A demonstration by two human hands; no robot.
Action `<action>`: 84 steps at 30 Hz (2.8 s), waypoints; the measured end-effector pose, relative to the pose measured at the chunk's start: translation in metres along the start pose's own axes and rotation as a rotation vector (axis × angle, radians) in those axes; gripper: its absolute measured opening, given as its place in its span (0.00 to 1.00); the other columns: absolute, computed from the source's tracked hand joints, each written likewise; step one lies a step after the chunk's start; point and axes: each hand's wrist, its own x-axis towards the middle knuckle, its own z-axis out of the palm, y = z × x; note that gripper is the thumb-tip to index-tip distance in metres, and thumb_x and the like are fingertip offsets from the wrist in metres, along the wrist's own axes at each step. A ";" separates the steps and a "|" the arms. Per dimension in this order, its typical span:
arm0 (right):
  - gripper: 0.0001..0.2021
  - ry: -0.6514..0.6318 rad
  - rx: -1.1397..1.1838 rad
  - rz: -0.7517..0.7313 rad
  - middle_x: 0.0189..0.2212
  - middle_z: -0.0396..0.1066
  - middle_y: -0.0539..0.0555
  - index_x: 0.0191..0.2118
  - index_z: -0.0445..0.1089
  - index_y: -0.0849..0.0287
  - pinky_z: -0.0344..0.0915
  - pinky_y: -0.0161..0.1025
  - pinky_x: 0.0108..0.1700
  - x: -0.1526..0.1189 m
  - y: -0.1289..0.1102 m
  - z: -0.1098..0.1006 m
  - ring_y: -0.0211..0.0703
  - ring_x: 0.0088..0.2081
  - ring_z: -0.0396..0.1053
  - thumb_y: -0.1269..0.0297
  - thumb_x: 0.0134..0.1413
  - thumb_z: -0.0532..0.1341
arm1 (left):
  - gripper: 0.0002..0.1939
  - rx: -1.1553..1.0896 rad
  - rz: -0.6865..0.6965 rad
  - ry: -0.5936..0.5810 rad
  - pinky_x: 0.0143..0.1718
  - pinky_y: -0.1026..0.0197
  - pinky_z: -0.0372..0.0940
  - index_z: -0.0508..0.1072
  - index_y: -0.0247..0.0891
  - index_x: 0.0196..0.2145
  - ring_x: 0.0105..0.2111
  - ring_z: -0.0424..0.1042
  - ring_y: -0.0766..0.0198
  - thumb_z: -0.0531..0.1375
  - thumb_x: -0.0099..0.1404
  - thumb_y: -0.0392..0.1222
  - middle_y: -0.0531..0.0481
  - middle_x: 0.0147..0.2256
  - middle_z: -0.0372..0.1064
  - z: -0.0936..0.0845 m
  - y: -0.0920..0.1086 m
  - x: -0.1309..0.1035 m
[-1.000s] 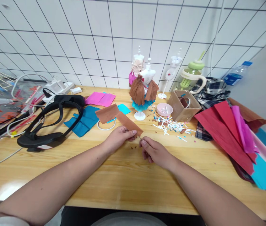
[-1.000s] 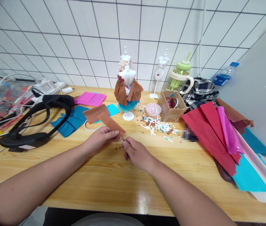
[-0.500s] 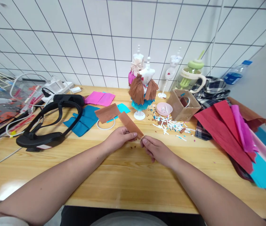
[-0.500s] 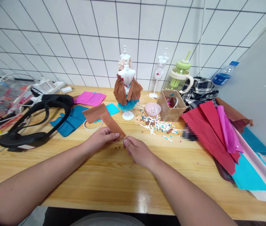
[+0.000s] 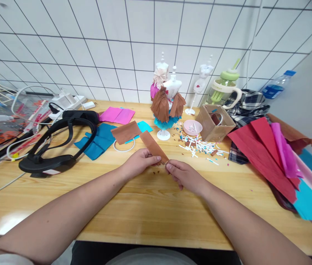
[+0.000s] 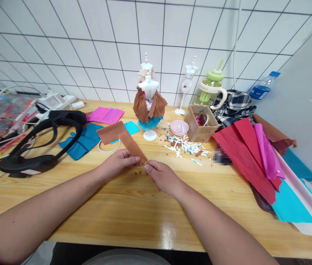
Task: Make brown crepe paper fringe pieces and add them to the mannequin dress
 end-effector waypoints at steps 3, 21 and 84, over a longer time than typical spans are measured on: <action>0.17 -0.001 -0.006 0.000 0.19 0.49 0.44 0.30 0.60 0.56 0.55 0.29 0.16 0.001 0.001 -0.001 0.33 0.19 0.51 0.47 0.59 0.51 | 0.08 -0.015 -0.005 -0.016 0.32 0.64 0.61 0.75 0.35 0.28 0.27 0.67 0.67 0.64 0.56 0.43 0.53 0.26 0.72 0.000 0.000 0.000; 0.17 -0.027 0.005 -0.024 0.15 0.56 0.43 0.29 0.58 0.56 0.52 0.29 0.16 0.002 0.003 0.000 0.32 0.15 0.53 0.48 0.60 0.49 | 0.11 -0.033 -0.035 0.090 0.32 0.64 0.58 0.76 0.34 0.29 0.27 0.65 0.67 0.66 0.55 0.46 0.53 0.26 0.70 0.001 0.002 0.000; 0.19 0.020 -0.042 -0.071 0.19 0.57 0.44 0.34 0.60 0.54 0.57 0.30 0.19 0.002 0.007 0.003 0.34 0.19 0.56 0.44 0.61 0.47 | 0.14 -0.154 -0.043 0.126 0.33 0.61 0.59 0.75 0.33 0.30 0.27 0.64 0.66 0.67 0.52 0.47 0.51 0.25 0.68 0.001 -0.001 0.002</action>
